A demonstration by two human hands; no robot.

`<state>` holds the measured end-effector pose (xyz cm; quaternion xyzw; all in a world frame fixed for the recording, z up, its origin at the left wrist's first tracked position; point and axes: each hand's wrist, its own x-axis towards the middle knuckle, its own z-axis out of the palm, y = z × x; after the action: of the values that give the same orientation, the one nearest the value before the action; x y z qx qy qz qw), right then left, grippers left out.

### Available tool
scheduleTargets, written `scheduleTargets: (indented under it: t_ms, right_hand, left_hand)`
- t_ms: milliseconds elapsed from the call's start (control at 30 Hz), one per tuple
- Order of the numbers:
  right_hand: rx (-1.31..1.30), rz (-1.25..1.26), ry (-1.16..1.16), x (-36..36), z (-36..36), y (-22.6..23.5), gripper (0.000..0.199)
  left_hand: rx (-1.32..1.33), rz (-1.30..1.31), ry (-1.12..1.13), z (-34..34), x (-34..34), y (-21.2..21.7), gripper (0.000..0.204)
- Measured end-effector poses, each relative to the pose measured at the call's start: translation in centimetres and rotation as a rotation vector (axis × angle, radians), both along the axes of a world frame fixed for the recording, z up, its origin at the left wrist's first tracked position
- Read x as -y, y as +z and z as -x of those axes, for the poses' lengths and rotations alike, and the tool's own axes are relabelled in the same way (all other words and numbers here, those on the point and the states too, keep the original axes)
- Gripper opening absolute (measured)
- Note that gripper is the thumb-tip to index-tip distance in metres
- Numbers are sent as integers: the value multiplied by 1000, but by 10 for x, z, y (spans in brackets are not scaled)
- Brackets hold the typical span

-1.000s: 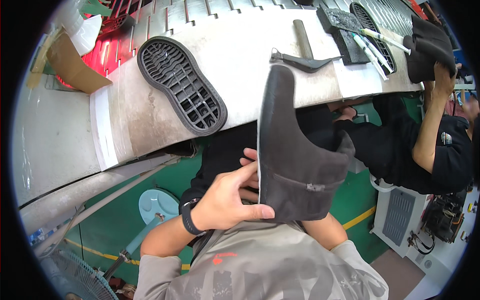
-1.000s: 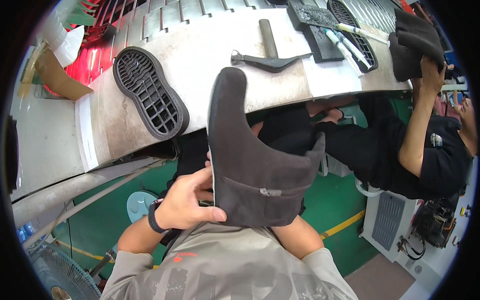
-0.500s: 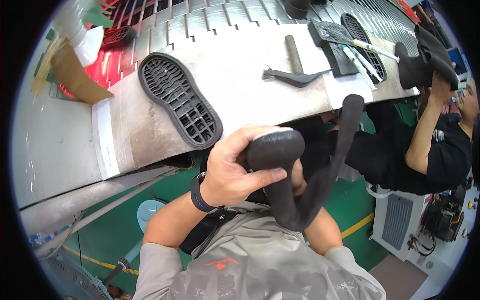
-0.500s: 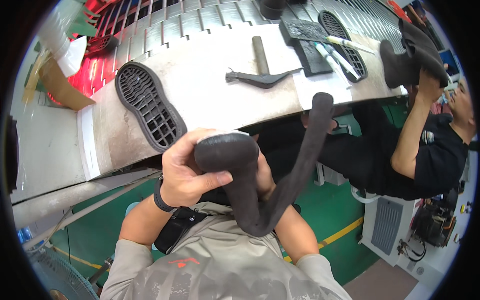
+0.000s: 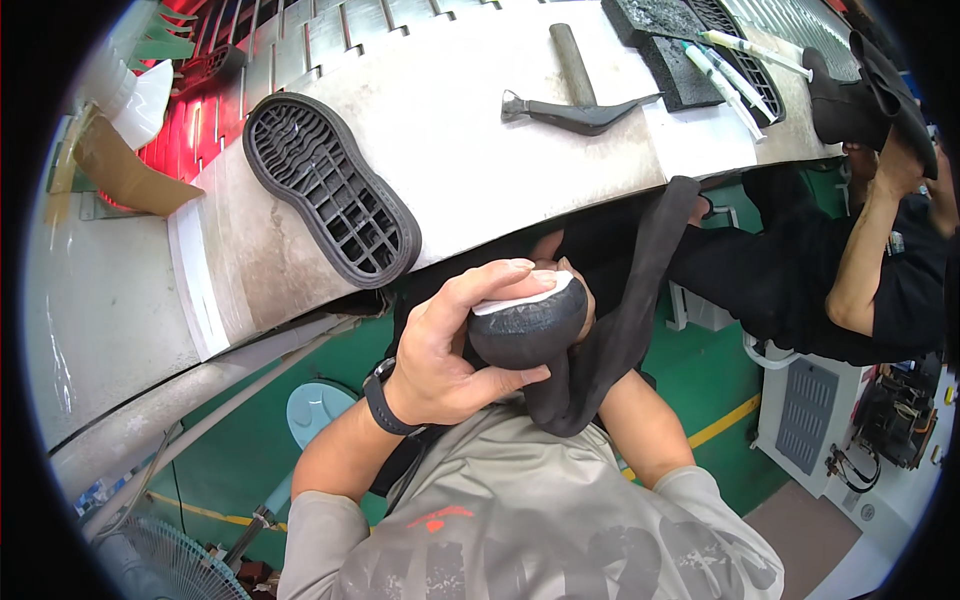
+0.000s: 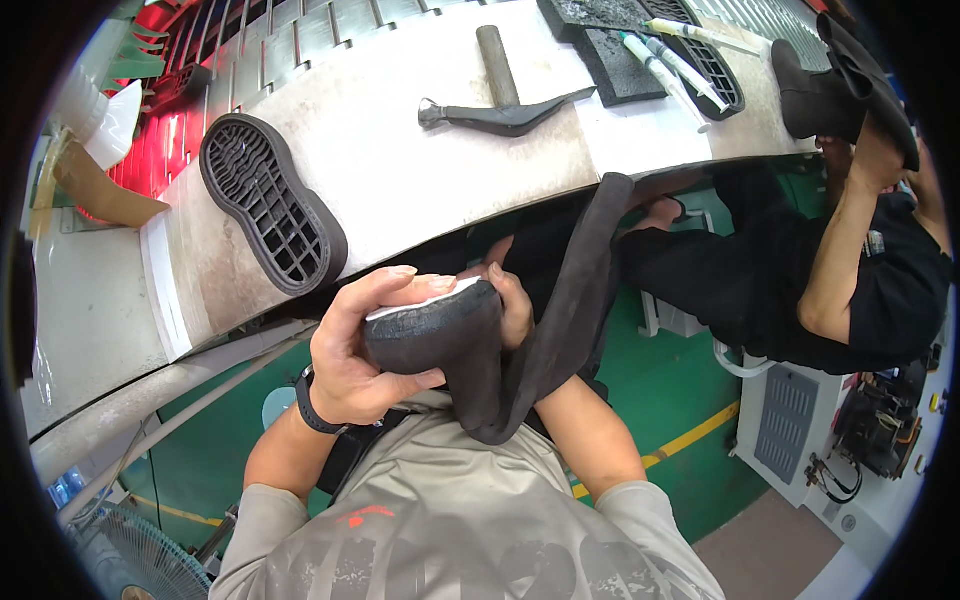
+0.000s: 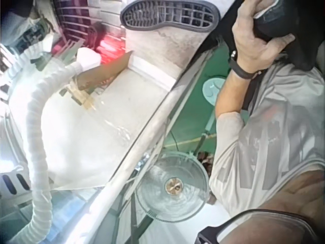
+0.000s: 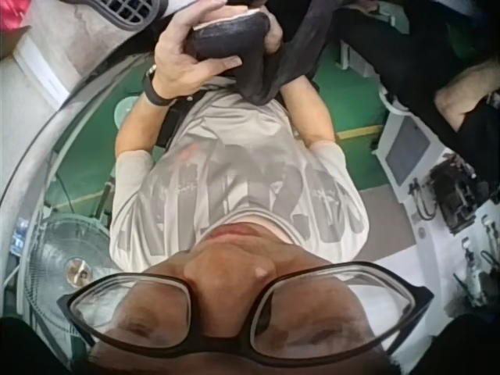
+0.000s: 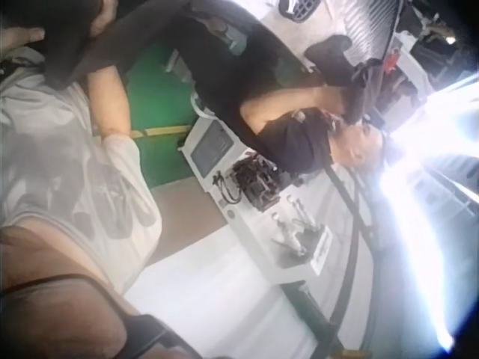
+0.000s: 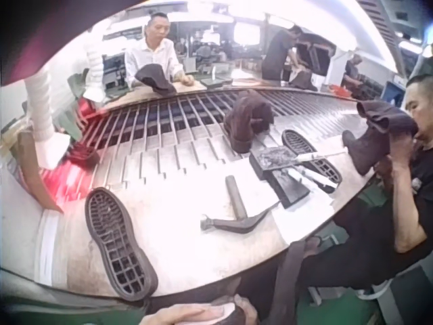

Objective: The person attaches a sole to a boot upper by pressing the edges by hand and places the boot onto a conveyor belt. They then take another sole and boot upper from the conveyor, press them together along the perimeter by hand, and place the assembled boot back onto the conveyor belt.

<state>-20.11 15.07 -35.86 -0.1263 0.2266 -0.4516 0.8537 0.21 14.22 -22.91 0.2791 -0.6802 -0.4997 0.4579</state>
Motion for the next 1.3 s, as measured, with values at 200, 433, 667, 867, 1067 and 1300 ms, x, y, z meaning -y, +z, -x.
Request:
scheduleTargets:
  t_ms: [200,433,667,867,1067,1300]
  right_hand:
    - [-155,-119,-18,-3,0,-6,66]
    - [-114,55,18,3,2,-29,81]
    - [8,-155,118,0,1,-34,82]
    - [-45,-221,88,2,-1,-35,86]
    - [-32,-186,97,3,7,-55,88]
    - [-30,-171,94,2,11,-54,90]
  left_hand:
    - [15,14,37,6,-7,1,93]
    - [266,301,446,-36,38,38,67]
    - [915,58,903,-208,192,-4,56]
    - [-289,-346,629,-187,141,20,26]
    - [-339,-583,321,-114,54,34,38]
    - [-450,-418,-21,-98,37,-7,93]
